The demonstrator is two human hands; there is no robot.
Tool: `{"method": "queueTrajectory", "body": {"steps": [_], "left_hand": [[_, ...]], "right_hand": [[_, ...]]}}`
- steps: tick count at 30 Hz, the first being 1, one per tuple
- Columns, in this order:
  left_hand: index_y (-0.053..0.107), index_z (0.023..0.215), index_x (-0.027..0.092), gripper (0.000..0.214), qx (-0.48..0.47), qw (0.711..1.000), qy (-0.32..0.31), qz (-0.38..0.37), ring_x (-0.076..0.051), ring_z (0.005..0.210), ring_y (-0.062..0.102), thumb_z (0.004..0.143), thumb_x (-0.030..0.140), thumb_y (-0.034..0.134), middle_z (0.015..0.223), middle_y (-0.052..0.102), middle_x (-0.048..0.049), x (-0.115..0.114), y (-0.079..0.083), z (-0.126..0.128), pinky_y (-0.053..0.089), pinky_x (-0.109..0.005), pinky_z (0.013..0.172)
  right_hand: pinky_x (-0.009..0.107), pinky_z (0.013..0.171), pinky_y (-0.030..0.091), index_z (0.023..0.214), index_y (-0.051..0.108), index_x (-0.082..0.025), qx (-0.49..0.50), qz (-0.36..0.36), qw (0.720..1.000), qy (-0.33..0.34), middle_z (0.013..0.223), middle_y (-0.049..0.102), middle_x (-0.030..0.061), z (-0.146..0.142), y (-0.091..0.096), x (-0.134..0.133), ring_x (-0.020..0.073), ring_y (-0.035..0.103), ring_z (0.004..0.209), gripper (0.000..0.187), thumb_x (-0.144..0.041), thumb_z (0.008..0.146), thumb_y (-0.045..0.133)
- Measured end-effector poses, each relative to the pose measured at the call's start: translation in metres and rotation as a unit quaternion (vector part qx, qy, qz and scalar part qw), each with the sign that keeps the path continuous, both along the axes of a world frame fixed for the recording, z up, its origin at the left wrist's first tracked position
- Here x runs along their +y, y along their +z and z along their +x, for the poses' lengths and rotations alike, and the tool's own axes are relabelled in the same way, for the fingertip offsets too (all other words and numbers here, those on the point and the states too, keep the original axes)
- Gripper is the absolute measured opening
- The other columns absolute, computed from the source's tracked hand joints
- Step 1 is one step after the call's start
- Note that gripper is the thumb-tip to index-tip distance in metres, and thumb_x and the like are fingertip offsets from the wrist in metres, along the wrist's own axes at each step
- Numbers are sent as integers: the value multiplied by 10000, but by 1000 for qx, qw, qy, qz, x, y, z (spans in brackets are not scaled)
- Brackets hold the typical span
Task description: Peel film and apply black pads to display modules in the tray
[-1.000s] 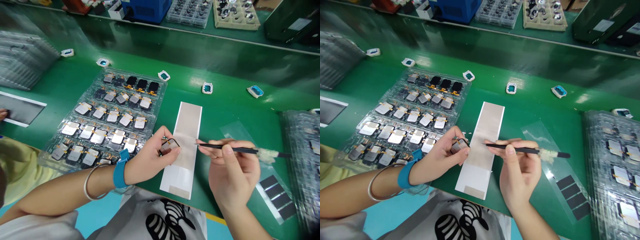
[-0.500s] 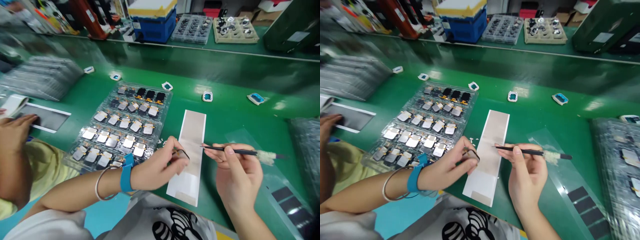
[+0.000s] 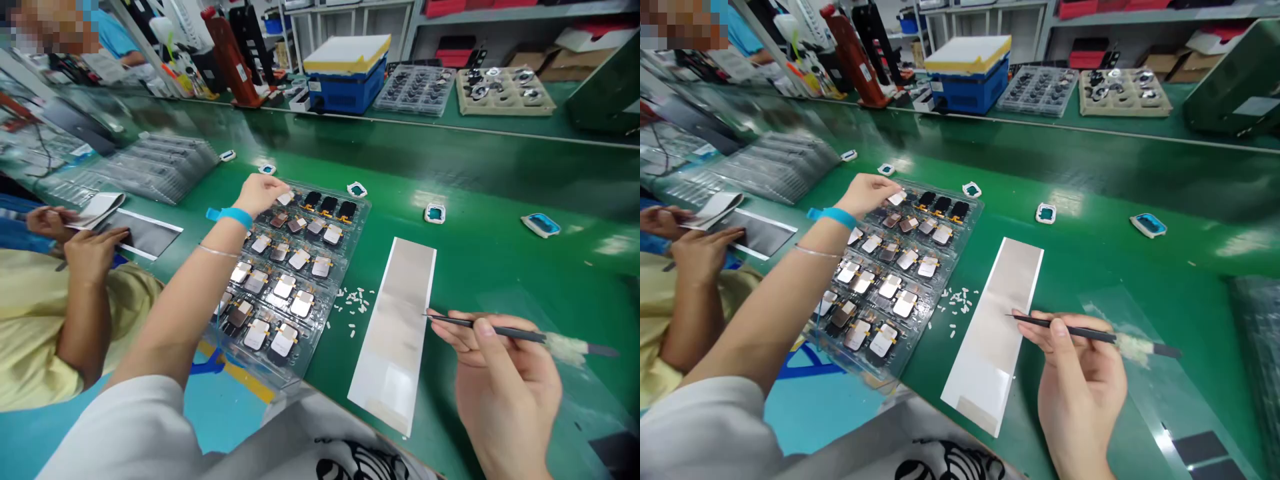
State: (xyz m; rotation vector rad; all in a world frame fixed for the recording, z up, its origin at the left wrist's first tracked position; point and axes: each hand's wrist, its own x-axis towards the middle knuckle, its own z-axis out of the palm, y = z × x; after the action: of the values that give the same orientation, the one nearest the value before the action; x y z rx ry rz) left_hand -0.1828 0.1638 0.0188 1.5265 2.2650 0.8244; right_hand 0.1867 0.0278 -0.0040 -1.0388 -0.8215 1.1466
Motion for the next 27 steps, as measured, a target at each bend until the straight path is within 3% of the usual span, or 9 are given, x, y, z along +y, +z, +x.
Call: {"method": "queueTrajectory", "body": {"steps": [3, 8, 12, 16, 21, 24, 27], "left_hand": [[735, 810, 103, 291, 22, 998, 29, -50, -146, 573, 565, 732, 382, 705, 657, 698, -58, 0, -9, -32, 449, -245, 574], [758, 762, 151, 252, 81, 987, 39, -135, -198, 572, 621, 679, 389, 756, 571, 678, -46, -31, 1, -51, 471, -275, 612], [765, 886, 185, 282, 152, 976, 49, -148, -295, 760, 683, 769, 429, 686, 605, 685, -75, -36, 13, -34, 489, -339, 737], [747, 956, 170, 300, 223, 967, 64, -106, -388, 1028, 627, 808, 411, 649, 883, 723, -149, -23, 17, 0, 455, -442, 877], [739, 978, 196, 311, 206, 976, -2, -65, -298, 952, 657, 811, 450, 673, 995, 727, -111, 4, -2, 41, 490, -376, 832], [735, 970, 178, 318, 185, 981, -23, -50, -294, 951, 660, 759, 415, 738, 1018, 726, -119, 16, -15, 50, 500, -369, 825], [735, 889, 151, 211, 167, 985, -34, -34, -335, 985, 654, 743, 303, 728, 987, 725, -144, 20, -18, 52, 486, -416, 869]], "right_hand": [[275, 661, 633, 846, 633, -171, -1, -12, 1000, -4, 796, 730, 45, 2, -1, 1, 202, 734, 674, 206, -287, 739, 764], [241, 667, 630, 844, 652, -201, 7, -26, 1000, 5, 799, 730, 19, 2, 1, 0, 177, 731, 674, 145, -269, 755, 745], [225, 678, 629, 844, 653, -212, -4, -32, 999, 17, 813, 726, 4, 3, 1, -2, 168, 731, 687, 134, -286, 767, 733], [227, 663, 632, 838, 657, -218, -1, -31, 999, 18, 802, 726, 1, 4, -1, -1, 171, 730, 677, 139, -288, 752, 742], [255, 657, 632, 842, 651, -201, 5, -33, 999, 18, 800, 728, 20, 4, -1, 0, 187, 735, 688, 154, -281, 750, 745], [267, 647, 629, 843, 636, -182, 11, -35, 999, 16, 794, 726, 33, 4, 0, 0, 200, 736, 685, 188, -288, 742, 754], [269, 637, 627, 847, 631, -176, 15, -33, 999, 11, 783, 723, 37, 5, 0, 1, 202, 735, 674, 195, -285, 744, 754]]}}
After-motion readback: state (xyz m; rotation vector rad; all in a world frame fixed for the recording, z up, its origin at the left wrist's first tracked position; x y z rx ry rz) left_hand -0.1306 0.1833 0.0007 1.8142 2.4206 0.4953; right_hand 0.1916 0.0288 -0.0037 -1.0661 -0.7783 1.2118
